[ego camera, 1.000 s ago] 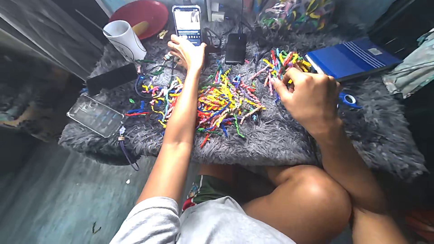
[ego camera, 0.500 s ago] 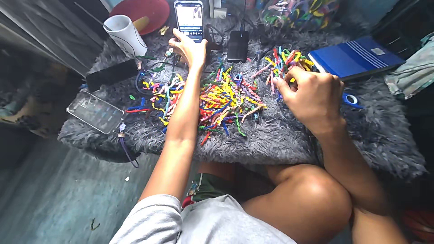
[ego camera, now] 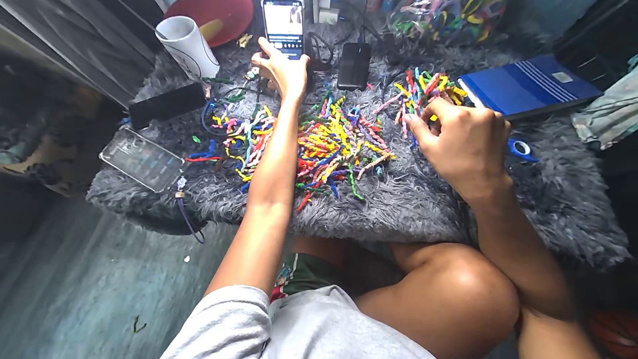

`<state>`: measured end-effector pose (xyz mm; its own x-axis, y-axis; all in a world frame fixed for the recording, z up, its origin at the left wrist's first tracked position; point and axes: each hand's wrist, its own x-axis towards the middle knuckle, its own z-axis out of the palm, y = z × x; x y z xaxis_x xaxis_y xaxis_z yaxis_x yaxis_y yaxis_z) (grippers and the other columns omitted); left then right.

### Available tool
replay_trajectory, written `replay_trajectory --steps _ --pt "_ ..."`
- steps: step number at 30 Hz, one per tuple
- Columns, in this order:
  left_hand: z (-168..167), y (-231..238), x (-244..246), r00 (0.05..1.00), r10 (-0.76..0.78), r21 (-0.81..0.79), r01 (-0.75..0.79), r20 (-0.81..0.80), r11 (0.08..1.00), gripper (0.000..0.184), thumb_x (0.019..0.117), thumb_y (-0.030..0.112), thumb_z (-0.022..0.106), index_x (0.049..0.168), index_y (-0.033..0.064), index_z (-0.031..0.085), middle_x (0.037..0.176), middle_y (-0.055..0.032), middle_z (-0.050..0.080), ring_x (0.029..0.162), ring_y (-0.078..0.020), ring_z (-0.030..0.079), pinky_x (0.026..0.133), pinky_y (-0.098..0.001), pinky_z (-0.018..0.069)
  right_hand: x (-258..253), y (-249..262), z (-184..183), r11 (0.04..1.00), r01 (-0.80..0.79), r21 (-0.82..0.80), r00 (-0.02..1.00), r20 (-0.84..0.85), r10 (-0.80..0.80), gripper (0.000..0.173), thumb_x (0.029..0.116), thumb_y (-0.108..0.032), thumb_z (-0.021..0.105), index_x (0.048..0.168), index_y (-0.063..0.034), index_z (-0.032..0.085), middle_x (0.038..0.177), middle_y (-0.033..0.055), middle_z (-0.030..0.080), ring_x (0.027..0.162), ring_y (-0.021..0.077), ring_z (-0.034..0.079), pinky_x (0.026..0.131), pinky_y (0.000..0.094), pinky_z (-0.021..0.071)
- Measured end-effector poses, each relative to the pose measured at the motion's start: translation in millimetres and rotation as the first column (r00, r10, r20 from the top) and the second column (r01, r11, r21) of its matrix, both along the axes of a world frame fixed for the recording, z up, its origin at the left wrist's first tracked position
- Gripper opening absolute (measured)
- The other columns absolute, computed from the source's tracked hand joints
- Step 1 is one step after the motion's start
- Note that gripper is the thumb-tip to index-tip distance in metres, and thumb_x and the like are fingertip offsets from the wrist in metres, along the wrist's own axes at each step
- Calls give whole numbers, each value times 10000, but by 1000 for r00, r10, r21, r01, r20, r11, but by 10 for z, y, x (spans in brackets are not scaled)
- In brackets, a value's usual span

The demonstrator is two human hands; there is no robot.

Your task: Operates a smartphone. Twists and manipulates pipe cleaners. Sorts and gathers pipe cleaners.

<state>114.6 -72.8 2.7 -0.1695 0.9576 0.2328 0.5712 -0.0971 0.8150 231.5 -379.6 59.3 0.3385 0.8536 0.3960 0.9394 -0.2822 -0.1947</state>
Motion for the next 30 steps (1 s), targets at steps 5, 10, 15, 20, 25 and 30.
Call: replay_trajectory --steps 5,10,15,20,25,30 --pt "6 -6 3 1000 5 -15 -5 -14 1000 1084 746 284 870 1613 57 261 1531 -274 331 1364 -393 412 1024 -442 458 1 -4 5 1000 2 -4 1000 1 -2 445 1051 -394 525 997 13 695 779 249 671 712 472 666 589 622 439" --pt "15 -9 5 1000 10 -33 -10 -14 999 1090 745 297 868 1616 66 255 1539 -280 320 1352 -387 424 1012 -444 459 5 0 -2 1000 2 -3 1000 2 -2 446 1052 -395 524 991 12 696 773 248 667 709 473 664 583 619 441" --pt "31 -23 -18 1000 -3 -38 2 -19 999 1089 745 299 875 1610 55 260 1527 -285 332 1358 -394 419 1022 -447 460 5 2 2 1000 -3 -13 1000 -1 3 450 1056 -397 519 993 13 692 772 246 666 707 470 663 588 622 439" --pt "17 -18 -27 1000 -19 -22 19 -20 1000 1095 730 311 896 1585 24 275 1538 -284 332 1393 -412 399 1052 -483 448 -14 13 3 1000 -8 -3 1000 -3 8 443 1051 -387 531 992 20 697 775 254 669 715 484 665 594 632 442" --pt "-39 -32 -208 994 -86 21 87 -61 996 1228 734 497 876 1619 -4 187 1559 -303 338 1406 -433 401 1107 -495 413 -5 11 -3 1000 -8 -5 1000 -3 8 451 1053 -396 526 986 17 694 769 251 665 703 478 658 583 622 433" --pt "-86 -290 -599 889 -364 -35 369 -279 929 1223 867 578 723 1641 12 -35 1652 -307 200 1538 -466 185 1188 -658 205 -11 10 12 1000 -2 -19 1000 -12 2 467 1053 -408 522 993 24 690 775 261 662 713 490 657 596 636 431"
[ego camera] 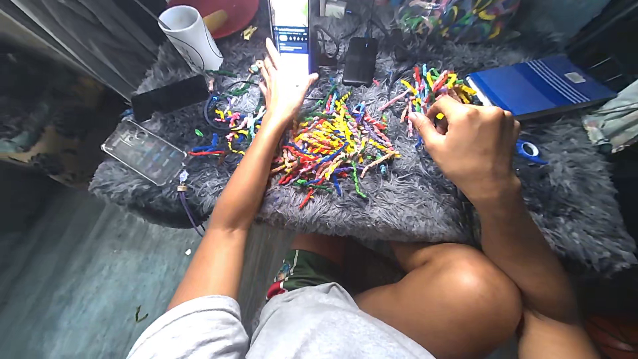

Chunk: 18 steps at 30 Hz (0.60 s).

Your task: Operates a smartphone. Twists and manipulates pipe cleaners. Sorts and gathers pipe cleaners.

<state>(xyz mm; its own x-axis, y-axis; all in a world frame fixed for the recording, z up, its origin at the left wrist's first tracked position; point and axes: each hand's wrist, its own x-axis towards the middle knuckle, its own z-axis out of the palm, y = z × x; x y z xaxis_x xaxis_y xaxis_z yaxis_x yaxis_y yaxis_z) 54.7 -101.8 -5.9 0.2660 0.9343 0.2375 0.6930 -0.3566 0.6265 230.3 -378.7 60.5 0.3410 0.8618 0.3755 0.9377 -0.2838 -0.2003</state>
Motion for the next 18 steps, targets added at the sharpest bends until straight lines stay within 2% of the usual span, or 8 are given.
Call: replay_trajectory --steps 2,4,8,12,18 --pt "-81 3 -105 996 -73 19 74 -60 997 1182 899 595 678 1643 18 -37 1669 -294 157 1549 -448 166 1208 -636 177 -12 -5 8 1000 4 -7 1000 -13 -4 454 1053 -398 522 1004 21 691 794 265 670 729 492 662 602 641 434" --pt "-148 60 -160 987 -115 42 120 -109 992 1109 929 587 636 1646 14 12 1681 -282 123 1558 -437 142 1222 -617 151 -18 -9 11 1000 3 -8 1000 -18 -3 452 1053 -398 524 1003 19 692 802 264 673 734 491 662 606 643 432" --pt "-133 110 -162 972 -117 81 136 -204 987 959 984 542 586 1638 0 140 1662 -290 179 1532 -477 181 1175 -663 212 -5 -6 12 1000 6 -4 1000 -8 -6 452 1051 -403 525 996 14 692 794 258 673 734 491 665 607 636 442" --pt "-143 135 -144 977 -103 78 119 -186 990 936 976 517 612 1641 30 170 1660 -266 204 1526 -472 194 1163 -675 220 -7 3 -8 1000 8 -12 1000 6 -8 464 1054 -414 523 995 15 689 782 261 666 724 495 660 598 638 435" --pt "-157 140 -181 971 -134 109 157 -199 982 863 991 468 613 1606 -21 255 1657 -278 205 1510 -483 224 1154 -671 232 -17 10 -14 1000 -3 -19 1000 15 4 463 1054 -415 523 1005 15 689 768 259 660 707 494 655 594 637 432"
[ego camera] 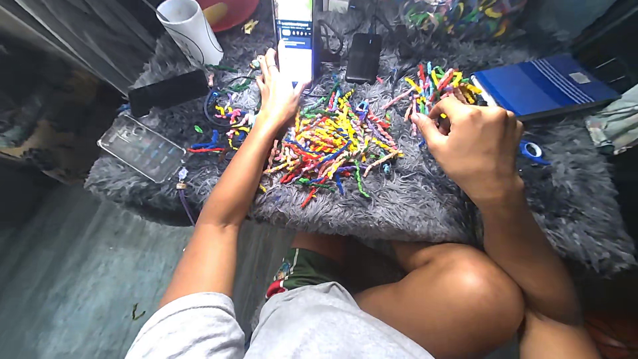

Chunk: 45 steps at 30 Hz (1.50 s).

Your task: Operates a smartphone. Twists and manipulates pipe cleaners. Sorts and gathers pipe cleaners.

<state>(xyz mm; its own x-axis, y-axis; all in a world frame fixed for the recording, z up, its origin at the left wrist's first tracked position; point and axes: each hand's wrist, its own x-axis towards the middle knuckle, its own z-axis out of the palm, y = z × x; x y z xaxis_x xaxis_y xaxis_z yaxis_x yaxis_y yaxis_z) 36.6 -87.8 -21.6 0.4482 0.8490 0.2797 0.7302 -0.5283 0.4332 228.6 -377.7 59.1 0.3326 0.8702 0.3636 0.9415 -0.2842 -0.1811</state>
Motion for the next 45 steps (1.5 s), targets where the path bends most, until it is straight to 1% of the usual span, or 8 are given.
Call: replay_trajectory --steps 14,19,24,26,31,38,42,45 --pt "47 -11 -32 1000 -14 -40 13 -23 999 916 1008 509 565 1644 20 125 1665 -285 177 1530 -466 200 1178 -653 214 -36 10 11 1000 -5 -27 1000 -9 5 466 1051 -413 528 1001 19 693 785 263 667 727 492 662 602 641 437" --pt "190 -34 -193 995 -71 -29 73 75 997 979 988 523 576 1642 -3 72 1645 -308 217 1513 -473 242 1187 -645 211 18 88 -107 955 -282 -96 953 -143 267 331 1027 -315 607 1038 -9 732 786 203 695 712 417 686 639 633 499" --pt "333 -180 -345 924 -280 126 255 260 959 786 1017 381 572 1595 -42 250 1493 -268 472 1392 -360 464 1162 -477 369 2 312 -443 839 -521 -159 827 -338 450 182 992 -193 672 1070 -44 741 934 138 719 822 304 701 758 543 559" --pt "314 -334 -364 834 -462 272 389 303 880 567 1028 223 550 1480 -93 416 1314 -247 612 1253 -305 590 1067 -418 474 -28 377 -520 833 -524 -178 822 -361 441 209 1002 -227 657 1044 -42 744 934 132 710 827 299 696 750 539 553" --pt "253 -730 -360 619 -728 387 619 294 683 258 1024 112 546 1152 -55 696 1123 -215 701 1086 -271 651 986 -404 487 -169 449 -586 850 -484 -207 837 -393 380 346 965 -388 695 919 -47 724 836 103 668 726 268 655 650 520 517" --pt "94 -1053 -345 463 -824 329 761 328 559 222 999 127 574 1030 -6 749 1034 -143 731 1022 -215 664 982 -381 472 -274 418 -633 832 -531 -161 829 -302 471 58 913 -107 697 909 -58 728 819 80 667 700 248 667 599 475 540" --pt "91 -1187 -346 413 -850 315 800 327 510 204 964 116 610 1045 -2 755 1009 -110 738 968 -183 656 947 -349 479 -309 325 -507 842 -513 -166 838 -308 450 152 969 -206 656 975 -68 719 851 61 688 715 212 679 619 447 552" --pt "69 -1205 -337 394 -863 315 815 317 487 204 972 112 598 1053 0 747 1013 -109 736 949 -176 648 951 -345 465 -355 270 -495 837 -483 -256 867 -274 416 248 917 -288 744 981 -49 724 786 80 665 654 256 659 562 480 520"
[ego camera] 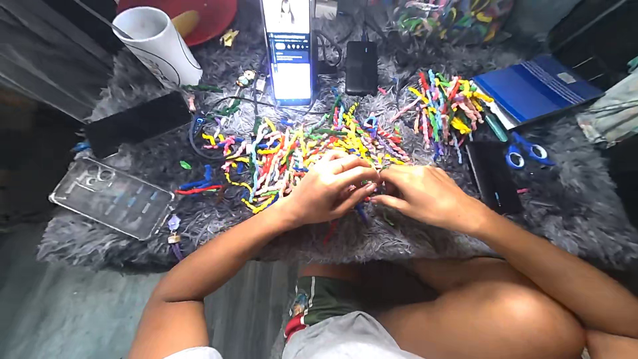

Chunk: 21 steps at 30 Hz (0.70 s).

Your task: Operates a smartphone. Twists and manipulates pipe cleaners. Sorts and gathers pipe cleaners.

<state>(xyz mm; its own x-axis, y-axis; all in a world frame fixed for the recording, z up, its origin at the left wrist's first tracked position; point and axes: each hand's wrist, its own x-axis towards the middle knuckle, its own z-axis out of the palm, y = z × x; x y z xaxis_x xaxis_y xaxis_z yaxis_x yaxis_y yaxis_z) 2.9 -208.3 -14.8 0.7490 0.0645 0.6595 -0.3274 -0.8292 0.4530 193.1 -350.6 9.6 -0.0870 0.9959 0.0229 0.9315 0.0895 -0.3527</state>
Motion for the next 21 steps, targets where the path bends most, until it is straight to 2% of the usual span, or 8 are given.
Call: replay_trajectory --steps 2,4,8,13,15,18,21 --pt "-4 2 1 1000 -6 -8 5 -14 1000 212 976 114 591 1062 -5 745 1017 -109 737 951 -179 650 964 -354 467 -20 0 -23 996 -17 -91 999 -28 15 176 909 -194 758 976 -35 722 785 103 667 689 283 669 604 502 530" --pt "-6 7 0 1000 -6 -24 6 -21 1000 224 978 118 583 1064 -12 745 1000 -106 737 943 -181 649 954 -355 470 -17 13 -16 994 -35 -105 996 -87 26 101 900 -105 734 979 -42 730 793 99 679 705 269 674 630 489 536" --pt "5 5 3 999 -26 -109 22 -33 994 219 990 118 586 1070 -23 734 977 -98 735 932 -153 651 922 -329 487 23 9 80 1000 -22 -6 973 -229 20 246 870 -99 713 1116 -87 713 769 18 677 645 144 640 602 376 543" --pt "-2 -22 24 994 -87 -185 74 -62 980 219 995 126 599 1098 -31 712 959 -81 729 898 -114 660 870 -305 526 12 -44 263 993 107 42 915 -396 -81 357 871 -94 682 1227 -122 681 833 -37 694 652 33 651 570 214 563" --pt "-4 -26 33 994 -87 -176 73 -73 982 214 985 135 621 1093 -23 717 972 -81 729 918 -125 661 890 -324 515 24 -54 285 993 112 41 912 -401 -86 411 872 -65 725 1275 -115 663 878 -16 709 692 47 680 611 213 589" --pt "13 -28 37 993 -93 -197 77 -72 977 215 963 131 649 1090 -29 716 996 -90 724 921 -123 655 880 -321 513 17 -64 279 986 80 147 945 -324 -29 463 876 -58 766 1321 -65 639 986 61 728 787 118 717 710 274 620" --pt "42 -36 46 985 -166 -324 141 -53 936 248 936 126 697 1094 -65 684 1000 -100 703 921 -97 669 859 -262 567 -90 -94 369 954 85 288 934 -357 25 349 897 -73 736 1235 -21 669 1005 52 740 850 67 727 778 217 620"
